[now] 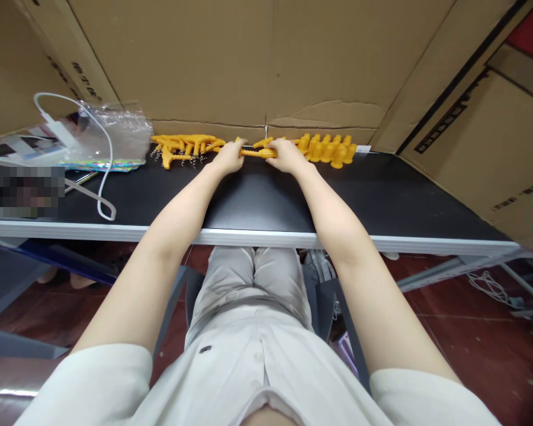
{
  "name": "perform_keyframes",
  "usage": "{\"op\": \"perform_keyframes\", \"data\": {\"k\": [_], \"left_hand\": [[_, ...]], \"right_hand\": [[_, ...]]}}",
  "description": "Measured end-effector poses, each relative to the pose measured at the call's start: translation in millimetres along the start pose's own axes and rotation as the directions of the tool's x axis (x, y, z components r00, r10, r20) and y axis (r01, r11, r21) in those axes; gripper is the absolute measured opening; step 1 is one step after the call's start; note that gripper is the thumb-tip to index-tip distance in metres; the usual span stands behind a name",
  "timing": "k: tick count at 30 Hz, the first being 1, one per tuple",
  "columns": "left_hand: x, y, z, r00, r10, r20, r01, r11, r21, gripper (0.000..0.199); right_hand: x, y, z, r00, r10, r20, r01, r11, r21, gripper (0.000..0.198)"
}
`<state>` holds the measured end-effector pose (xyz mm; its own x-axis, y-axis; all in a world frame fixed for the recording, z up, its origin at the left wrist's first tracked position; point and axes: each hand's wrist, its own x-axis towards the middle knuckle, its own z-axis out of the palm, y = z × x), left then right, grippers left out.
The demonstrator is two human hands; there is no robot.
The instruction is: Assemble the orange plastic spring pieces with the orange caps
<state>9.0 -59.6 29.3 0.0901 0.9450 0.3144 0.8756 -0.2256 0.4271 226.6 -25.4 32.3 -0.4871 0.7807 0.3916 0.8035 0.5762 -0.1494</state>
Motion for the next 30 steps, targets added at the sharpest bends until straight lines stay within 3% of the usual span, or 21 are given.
{"op": "perform_keyframes", "data": {"k": [3, 6, 13, 21, 30], "left_hand": [[-9.8, 6.4, -9.6, 0.998, -0.058, 0.017, 0.053, 0.974, 0.222, 0.058], [-10.9, 5.0, -13.6, 0.996, -0.085, -0.003, 0.083, 0.968, 0.238, 0.053], [0.3, -10.7, -5.3, 0.997, -0.057, -0.056, 0.057, 0.998, -0.002, 0.046], [4.6, -9.8, 0.8, 0.993, -0.065, -0.102, 0.03, 0.951, -0.307, 0.024], [7.1, -11.2, -0.8, 0.985, -0.167, 0.048, 0.17, 0.865, -0.472, 0.027]], "right_hand": [[3.1, 6.1, 3.7, 1.0, -0.021, -0.006, 0.021, 0.999, 0.038, 0.044], [4.2, 7.4, 3.6, 0.999, -0.037, -0.004, 0.037, 0.998, 0.045, 0.047], [-4.5, -8.0, -12.6, 0.999, -0.018, 0.046, 0.015, 0.998, 0.068, 0.047], [-5.4, -10.5, -21.6, 0.999, 0.002, 0.04, -0.005, 0.996, 0.09, 0.049], [-7.7, -15.1, -26.1, 1.0, 0.018, 0.024, -0.021, 0.992, 0.124, 0.043]]}}
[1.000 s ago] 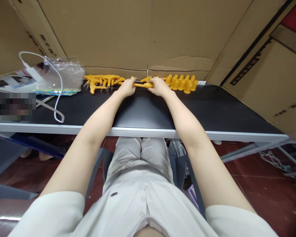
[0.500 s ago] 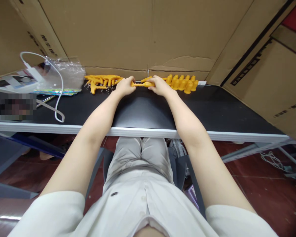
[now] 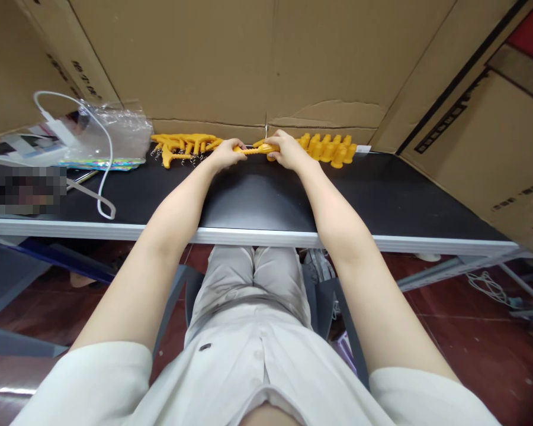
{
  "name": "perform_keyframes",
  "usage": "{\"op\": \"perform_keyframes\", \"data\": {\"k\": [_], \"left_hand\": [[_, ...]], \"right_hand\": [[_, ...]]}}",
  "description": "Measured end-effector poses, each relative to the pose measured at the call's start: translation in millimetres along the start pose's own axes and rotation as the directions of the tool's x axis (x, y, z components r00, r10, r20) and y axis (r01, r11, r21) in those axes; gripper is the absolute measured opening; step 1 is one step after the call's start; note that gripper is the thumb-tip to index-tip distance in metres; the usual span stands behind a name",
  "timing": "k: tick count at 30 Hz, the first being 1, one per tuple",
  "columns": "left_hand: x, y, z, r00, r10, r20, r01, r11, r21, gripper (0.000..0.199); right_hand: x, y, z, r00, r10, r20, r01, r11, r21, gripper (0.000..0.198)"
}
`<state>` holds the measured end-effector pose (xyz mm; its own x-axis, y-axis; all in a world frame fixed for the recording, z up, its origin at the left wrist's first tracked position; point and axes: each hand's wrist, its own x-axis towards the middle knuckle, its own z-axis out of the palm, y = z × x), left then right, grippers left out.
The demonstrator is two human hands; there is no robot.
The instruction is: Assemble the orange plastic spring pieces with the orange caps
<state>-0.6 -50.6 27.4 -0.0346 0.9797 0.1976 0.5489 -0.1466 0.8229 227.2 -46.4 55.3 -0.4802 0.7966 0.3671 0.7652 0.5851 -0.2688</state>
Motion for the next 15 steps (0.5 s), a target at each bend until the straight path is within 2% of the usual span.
{"op": "perform_keyframes", "data": {"k": [3, 9, 12, 15], "left_hand": [[3.5, -3.6, 0.2, 1.0, 0.027, -0.003, -0.027, 1.0, -0.011, 0.027], [-2.3, 0.0, -2.2, 0.981, 0.184, -0.056, -0.171, 0.968, 0.185, 0.022], [-7.6, 3.4, -3.8, 0.978, 0.199, -0.068, -0.174, 0.947, 0.269, 0.029], [-9.0, 3.7, -4.0, 0.971, 0.223, -0.083, -0.189, 0.935, 0.3, 0.036]], "right_hand": [[-0.1, 0.6, 0.3, 1.0, -0.005, 0.015, 0.005, 1.0, -0.001, 0.042], [2.4, 6.8, 3.0, 0.999, -0.033, 0.03, 0.034, 0.999, -0.022, 0.055], [1.7, 6.4, 1.6, 0.999, -0.037, 0.036, 0.035, 0.998, 0.056, 0.051], [-0.9, 3.5, -2.9, 0.998, 0.003, 0.057, -0.013, 0.984, 0.177, 0.047]]}}
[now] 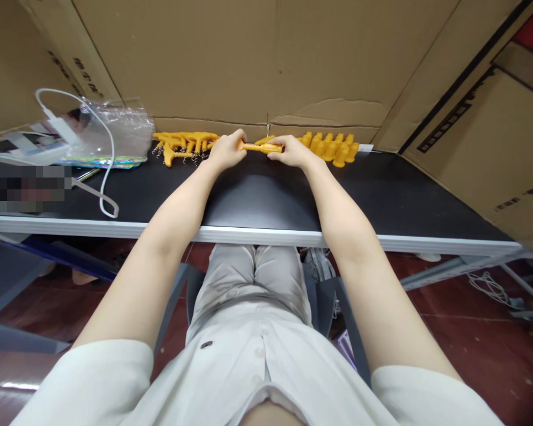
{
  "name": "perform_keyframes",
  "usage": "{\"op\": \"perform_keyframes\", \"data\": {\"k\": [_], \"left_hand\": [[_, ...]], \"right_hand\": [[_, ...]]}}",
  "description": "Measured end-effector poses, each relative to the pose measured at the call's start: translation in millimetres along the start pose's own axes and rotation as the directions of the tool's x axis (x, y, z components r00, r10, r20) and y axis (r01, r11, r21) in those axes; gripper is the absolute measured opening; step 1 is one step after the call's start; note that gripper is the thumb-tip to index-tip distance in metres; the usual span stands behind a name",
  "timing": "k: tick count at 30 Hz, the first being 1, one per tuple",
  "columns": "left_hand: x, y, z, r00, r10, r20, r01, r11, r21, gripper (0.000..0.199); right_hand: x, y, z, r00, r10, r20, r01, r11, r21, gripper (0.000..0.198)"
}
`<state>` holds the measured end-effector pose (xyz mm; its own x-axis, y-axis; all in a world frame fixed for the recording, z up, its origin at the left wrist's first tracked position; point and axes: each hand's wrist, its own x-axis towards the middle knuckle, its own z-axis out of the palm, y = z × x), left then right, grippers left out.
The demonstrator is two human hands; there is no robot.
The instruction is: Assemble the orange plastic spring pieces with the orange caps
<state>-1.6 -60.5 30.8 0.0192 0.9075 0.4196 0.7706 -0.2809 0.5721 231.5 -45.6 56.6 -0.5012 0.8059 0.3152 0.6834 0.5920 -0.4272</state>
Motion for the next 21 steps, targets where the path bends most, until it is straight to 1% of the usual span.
{"op": "perform_keyframes", "data": {"k": [4, 9, 12, 14, 15, 17, 19, 21], "left_hand": [[0.8, -2.3, 1.2, 0.999, 0.028, -0.017, -0.028, 0.998, -0.053, 0.036], [-0.3, -3.4, 1.2, 0.999, 0.031, -0.019, -0.033, 0.991, -0.126, 0.033], [-1.0, -3.6, 0.9, 0.999, 0.007, -0.032, -0.012, 0.989, -0.147, 0.036], [-0.9, -4.2, 0.9, 0.999, -0.007, -0.041, 0.0, 0.986, -0.17, 0.039], [-0.9, -4.4, 1.0, 0.999, -0.009, -0.044, 0.001, 0.984, -0.179, 0.039], [-0.9, -4.5, 1.0, 0.999, -0.008, -0.051, -0.002, 0.984, -0.18, 0.039], [-0.9, -4.1, 1.1, 0.999, 0.004, -0.05, -0.012, 0.988, -0.153, 0.038], [-0.8, -3.6, 1.3, 0.999, 0.015, -0.042, -0.02, 0.994, -0.104, 0.036]], "right_hand": [[-3.3, -2.9, -6.5, 0.996, 0.085, 0.002, -0.085, 0.989, 0.125, 0.046], [-6.9, 1.3, -14.1, 0.982, 0.185, -0.029, -0.174, 0.96, 0.219, 0.056], [-10.6, 2.2, -17.5, 0.97, 0.242, -0.019, -0.22, 0.911, 0.349, 0.047], [-13.1, 0.8, -18.3, 0.966, 0.259, 0.011, -0.237, 0.863, 0.446, 0.04], [-14.1, -0.2, -18.0, 0.963, 0.266, 0.033, -0.247, 0.835, 0.491, 0.04], [-15.0, -2.2, -16.2, 0.955, 0.285, 0.076, -0.277, 0.777, 0.566, 0.047], [-14.3, -3.4, -13.1, 0.941, 0.32, 0.11, -0.318, 0.727, 0.608, 0.06], [-12.3, -3.8, -10.0, 0.924, 0.36, 0.13, -0.36, 0.705, 0.61, 0.071]]}}
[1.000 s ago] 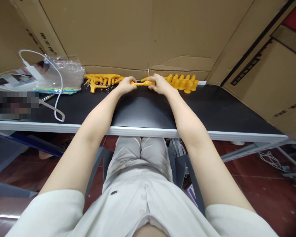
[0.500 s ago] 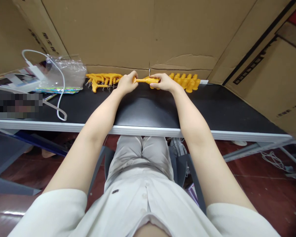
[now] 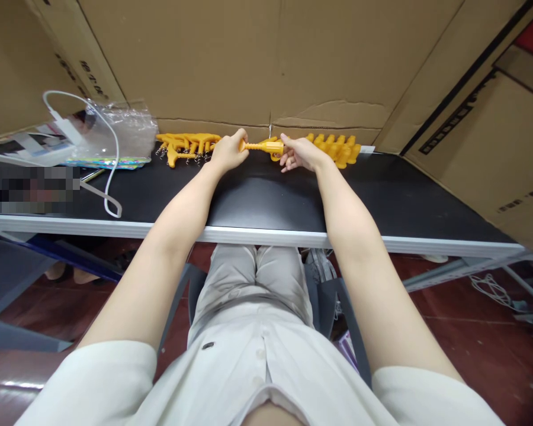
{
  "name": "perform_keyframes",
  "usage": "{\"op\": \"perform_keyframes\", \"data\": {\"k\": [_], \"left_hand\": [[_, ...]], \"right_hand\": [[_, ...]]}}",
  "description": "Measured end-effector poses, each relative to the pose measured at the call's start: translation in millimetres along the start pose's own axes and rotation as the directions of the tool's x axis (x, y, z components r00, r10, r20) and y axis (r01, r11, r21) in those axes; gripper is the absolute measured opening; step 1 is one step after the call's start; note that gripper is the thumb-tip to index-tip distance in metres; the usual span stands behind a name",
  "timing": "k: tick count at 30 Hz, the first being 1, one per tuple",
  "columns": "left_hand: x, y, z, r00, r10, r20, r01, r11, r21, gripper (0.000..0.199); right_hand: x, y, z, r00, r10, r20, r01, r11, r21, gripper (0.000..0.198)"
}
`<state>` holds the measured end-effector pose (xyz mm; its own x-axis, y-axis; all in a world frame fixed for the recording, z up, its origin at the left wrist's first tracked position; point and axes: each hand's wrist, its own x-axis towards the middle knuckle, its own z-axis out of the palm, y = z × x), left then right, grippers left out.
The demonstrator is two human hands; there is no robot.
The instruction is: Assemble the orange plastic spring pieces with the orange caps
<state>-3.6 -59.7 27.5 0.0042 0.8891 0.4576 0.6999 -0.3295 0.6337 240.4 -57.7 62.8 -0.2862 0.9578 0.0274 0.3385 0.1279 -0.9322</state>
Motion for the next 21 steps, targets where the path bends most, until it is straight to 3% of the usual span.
{"op": "perform_keyframes", "data": {"k": [5, 10, 13, 18, 21], "left_hand": [[3.1, -3.9, 1.2, 1.0, -0.008, 0.024, 0.007, 0.999, 0.045, 0.036], [4.7, -6.5, 3.1, 1.0, -0.01, 0.017, 0.01, 1.0, 0.028, 0.035], [3.8, -3.9, 3.7, 1.0, -0.012, 0.021, 0.01, 0.995, 0.102, 0.034], [3.7, -2.4, 3.9, 0.998, 0.042, 0.043, -0.053, 0.955, 0.291, 0.036], [3.8, -1.4, 4.0, 0.997, 0.064, 0.047, -0.077, 0.934, 0.349, 0.037]], "right_hand": [[0.3, -2.4, 2.4, 0.998, 0.047, -0.048, -0.049, 0.998, -0.046, 0.076], [-8.9, -8.7, -0.9, 1.0, -0.023, -0.009, 0.023, 1.0, 0.001, 0.051], [-6.8, -7.4, -2.1, 0.999, -0.044, -0.019, 0.044, 0.999, 0.001, 0.047], [11.1, 4.8, 2.8, 0.997, 0.024, -0.07, -0.03, 0.996, -0.081, 0.08], [18.0, 9.5, 6.0, 0.989, 0.041, -0.143, -0.056, 0.993, -0.103, 0.091]]}}
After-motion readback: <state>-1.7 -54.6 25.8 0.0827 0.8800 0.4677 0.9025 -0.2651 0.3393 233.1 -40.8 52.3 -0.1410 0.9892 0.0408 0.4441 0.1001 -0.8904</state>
